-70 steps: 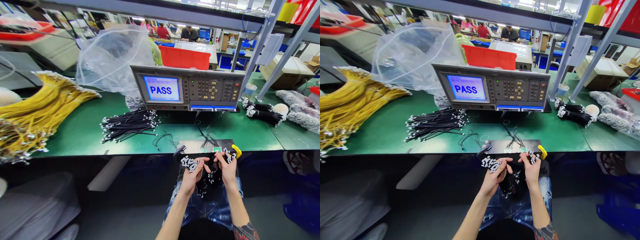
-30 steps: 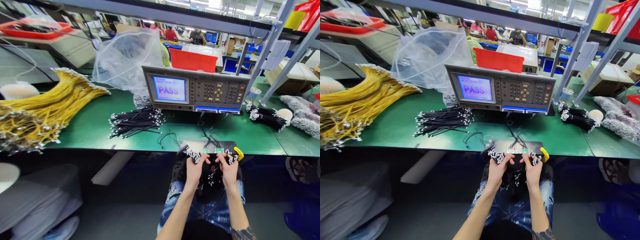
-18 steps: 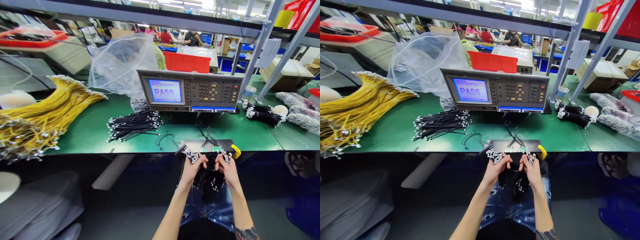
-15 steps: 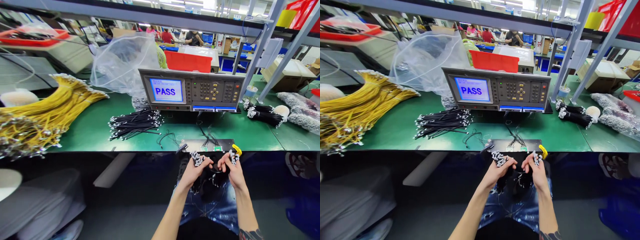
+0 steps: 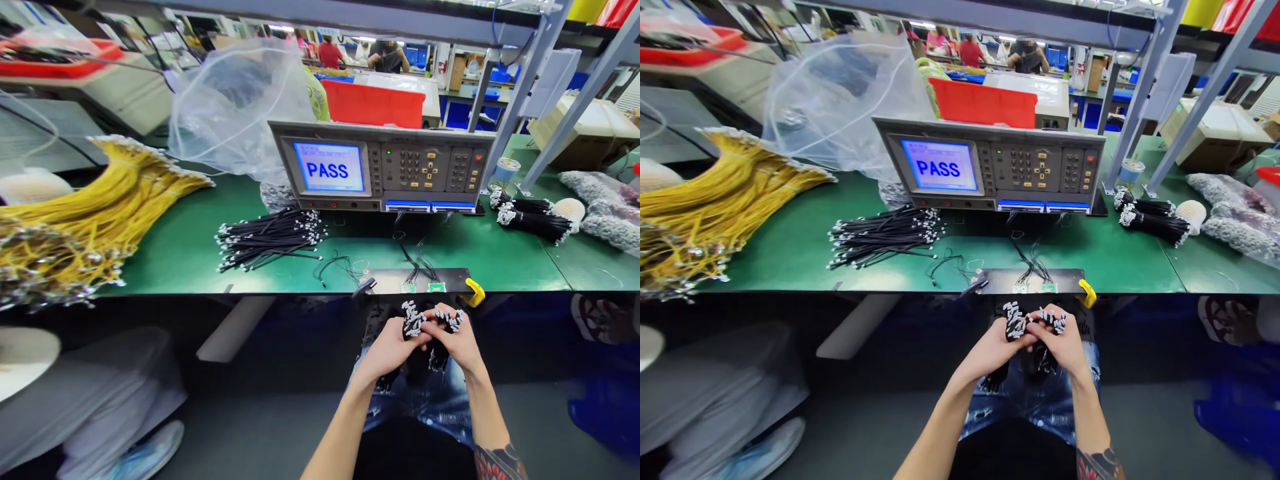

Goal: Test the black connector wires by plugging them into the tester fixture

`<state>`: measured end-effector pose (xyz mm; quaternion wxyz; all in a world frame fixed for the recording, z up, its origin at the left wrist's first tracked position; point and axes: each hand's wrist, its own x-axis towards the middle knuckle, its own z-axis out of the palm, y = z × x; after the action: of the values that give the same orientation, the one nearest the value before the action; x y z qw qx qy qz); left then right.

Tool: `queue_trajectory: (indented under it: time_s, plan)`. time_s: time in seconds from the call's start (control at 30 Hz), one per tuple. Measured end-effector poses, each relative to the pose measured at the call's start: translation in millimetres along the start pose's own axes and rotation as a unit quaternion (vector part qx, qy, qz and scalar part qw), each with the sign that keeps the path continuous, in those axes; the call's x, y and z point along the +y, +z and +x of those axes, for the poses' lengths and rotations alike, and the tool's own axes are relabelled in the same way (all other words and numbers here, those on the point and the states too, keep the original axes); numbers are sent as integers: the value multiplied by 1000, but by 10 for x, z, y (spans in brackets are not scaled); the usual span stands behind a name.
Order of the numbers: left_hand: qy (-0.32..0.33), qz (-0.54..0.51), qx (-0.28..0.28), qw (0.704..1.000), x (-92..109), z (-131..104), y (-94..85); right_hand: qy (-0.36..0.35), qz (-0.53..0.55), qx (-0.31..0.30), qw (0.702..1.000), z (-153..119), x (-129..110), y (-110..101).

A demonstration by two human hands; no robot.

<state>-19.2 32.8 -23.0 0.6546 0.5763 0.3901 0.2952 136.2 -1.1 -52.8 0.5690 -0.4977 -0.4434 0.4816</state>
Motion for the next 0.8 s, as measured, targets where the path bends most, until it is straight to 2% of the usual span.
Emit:
queue_trajectory:
  time_s: [0.1,0.17,0.23,0.33,0.43,0.53,0.6,0.8]
  plan:
    - [-16,-37,-39,998,-34,8,3,6,38,16,999,3,-29,-3]
    - [-20,-63,-59,996,-60,10,-5,-2,76,67,995,25,-62,0]
    - [-18,-86,-56,995,-76,11,-25,-13,134,123,983,62,-100,-6]
    - [-18,-101,-4,995,-79,15,-75,-30,212,185,959,128,-148,-47]
    - [-29,-120,69,990,-72,27,-123,-48,241,205,947,171,-152,-96]
    - [-19,-164,128,978,-64,39,-153,-40,216,195,956,175,-99,-92]
    - [4,-208,143,968,-60,43,-166,-21,177,200,963,174,-51,-52]
    - [32,-295,99,950,-75,48,-156,-11,80,215,973,242,33,89]
